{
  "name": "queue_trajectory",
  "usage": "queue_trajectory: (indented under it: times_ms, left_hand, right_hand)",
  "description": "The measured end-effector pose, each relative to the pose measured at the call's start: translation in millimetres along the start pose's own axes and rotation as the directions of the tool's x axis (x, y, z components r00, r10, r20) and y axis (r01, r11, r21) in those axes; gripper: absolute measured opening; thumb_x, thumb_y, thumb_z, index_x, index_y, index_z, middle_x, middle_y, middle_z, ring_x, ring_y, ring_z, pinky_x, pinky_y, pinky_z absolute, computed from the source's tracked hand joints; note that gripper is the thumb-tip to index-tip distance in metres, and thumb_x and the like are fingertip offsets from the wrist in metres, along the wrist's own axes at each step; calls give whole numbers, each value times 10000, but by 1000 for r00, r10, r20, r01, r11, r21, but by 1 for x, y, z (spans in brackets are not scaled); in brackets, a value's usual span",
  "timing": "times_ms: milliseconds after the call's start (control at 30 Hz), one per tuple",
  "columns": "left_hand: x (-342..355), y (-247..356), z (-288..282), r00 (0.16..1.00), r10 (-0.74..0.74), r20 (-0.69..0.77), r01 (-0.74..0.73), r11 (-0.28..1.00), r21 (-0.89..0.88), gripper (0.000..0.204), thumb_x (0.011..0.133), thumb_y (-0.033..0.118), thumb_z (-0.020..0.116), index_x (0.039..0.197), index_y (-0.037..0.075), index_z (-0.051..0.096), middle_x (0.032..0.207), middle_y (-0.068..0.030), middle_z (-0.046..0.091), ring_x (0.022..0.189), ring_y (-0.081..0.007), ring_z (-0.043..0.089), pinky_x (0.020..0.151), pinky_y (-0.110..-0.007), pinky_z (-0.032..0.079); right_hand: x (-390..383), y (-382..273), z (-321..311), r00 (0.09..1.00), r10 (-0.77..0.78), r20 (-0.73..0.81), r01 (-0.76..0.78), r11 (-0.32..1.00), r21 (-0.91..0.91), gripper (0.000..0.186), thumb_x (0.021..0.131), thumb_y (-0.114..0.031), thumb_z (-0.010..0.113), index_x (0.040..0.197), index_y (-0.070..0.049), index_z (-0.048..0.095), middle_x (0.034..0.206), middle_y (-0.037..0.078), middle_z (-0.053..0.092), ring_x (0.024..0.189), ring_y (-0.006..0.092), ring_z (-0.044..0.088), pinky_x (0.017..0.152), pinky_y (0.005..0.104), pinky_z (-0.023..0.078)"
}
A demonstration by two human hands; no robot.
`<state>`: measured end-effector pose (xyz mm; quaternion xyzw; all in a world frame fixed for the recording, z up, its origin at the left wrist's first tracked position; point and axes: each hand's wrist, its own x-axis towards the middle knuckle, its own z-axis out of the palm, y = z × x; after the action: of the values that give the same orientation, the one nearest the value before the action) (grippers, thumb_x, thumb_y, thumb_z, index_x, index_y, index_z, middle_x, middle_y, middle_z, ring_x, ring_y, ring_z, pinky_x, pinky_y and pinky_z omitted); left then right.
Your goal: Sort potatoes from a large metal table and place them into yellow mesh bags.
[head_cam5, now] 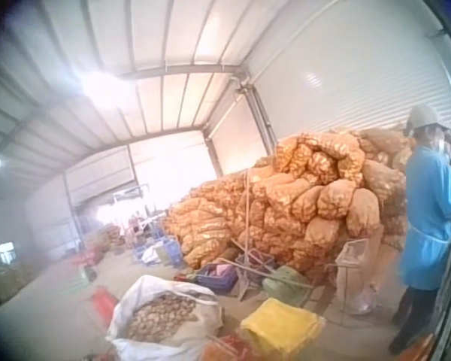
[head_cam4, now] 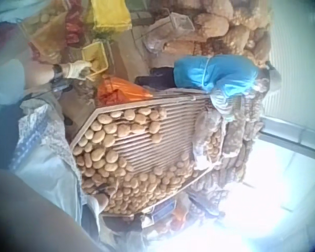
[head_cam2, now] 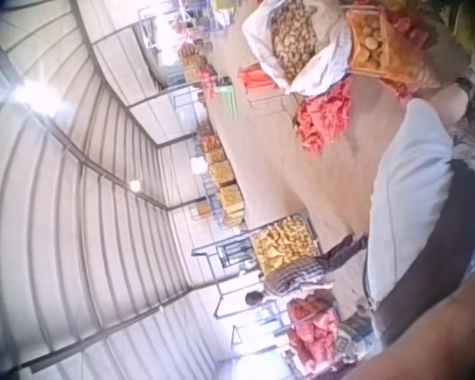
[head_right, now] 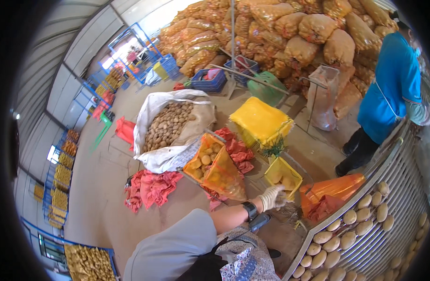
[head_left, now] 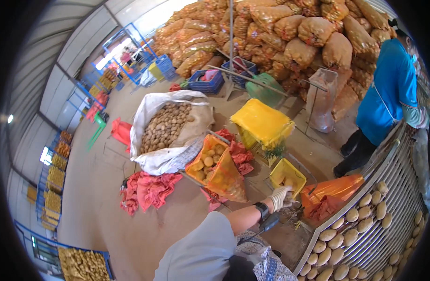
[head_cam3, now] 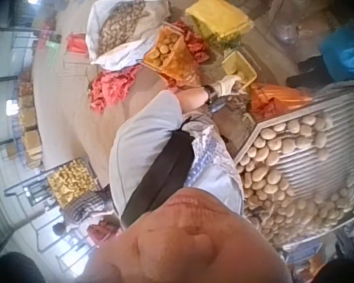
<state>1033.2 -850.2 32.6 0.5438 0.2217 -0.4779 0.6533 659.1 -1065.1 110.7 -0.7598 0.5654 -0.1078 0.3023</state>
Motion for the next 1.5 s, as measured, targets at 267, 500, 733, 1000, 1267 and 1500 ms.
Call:
queue_trajectory:
  times_ms: [267, 500, 733, 1000, 1267, 1500]
  left_hand:
    - [-88, -55, 17, 936, -234, 262, 237, 971, 22, 212, 920, 403, 612, 976, 198, 604, 812, 3, 668, 668, -195, 661, 599, -361, 556]
    - [-143, -45, 76, 828, -189, 527, 166, 982, 92, 284, 906, 429, 645, 1042, 182, 610, 873, 22, 655, 711, -155, 646, 606, -314, 540]
    - [-183, -54, 130, 315, -59, 947, -269, 951, 149, 398, 957, 347, 599, 1292, 156, 501, 1004, 27, 554, 819, -79, 551, 637, -239, 505]
    - [-166, 39, -41, 557, -35, 830, 458, 846, -272, 520, 967, 404, 526, 1386, 102, 469, 1400, -109, 507, 1215, -257, 544, 1061, -398, 433]
    - [-132, 100, -231, 858, 442, 260, -97, 637, -765, 634, 861, 569, 592, 1281, 95, 563, 1244, -107, 607, 1149, -272, 568, 1016, -456, 463]
    - [-30, 136, -383, 953, 224, -202, -302, 704, -643, 465, 800, 498, 684, 1096, 147, 612, 1051, -50, 623, 968, -231, 606, 823, -416, 542]
  right_hand:
    - [3, 28, -12, 1000, 27, 0, -26, 991, 133, 502, 874, -281, 571, 1271, 18, 499, 1223, 123, 585, 1096, 228, 588, 904, 361, 507]
    - [-24, 31, -53, 988, 151, 25, -141, 826, 546, 445, 892, -226, 561, 1250, 33, 508, 1210, 111, 586, 1079, 208, 593, 893, 342, 515]
    - [-94, -90, -63, 927, -179, 330, -178, 564, 806, 389, 910, -172, 550, 1230, 47, 516, 1197, 99, 586, 1061, 188, 598, 881, 323, 524]
    - [-106, -256, 45, 692, -466, 552, 10, 770, 638, 618, 808, -173, 686, 1354, -9, 448, 1187, 75, 528, 1090, 180, 528, 928, 293, 466]
    - [-78, -283, 89, 647, -226, 728, -418, 693, 587, 497, 853, -145, 675, 1306, -29, 508, 1086, 26, 578, 902, 108, 569, 793, 247, 468]
    - [-83, -264, 85, 859, -219, 463, 2, 905, 426, 316, 922, -126, 520, 1200, 1, 600, 1244, 119, 581, 1048, 199, 616, 965, 348, 479]
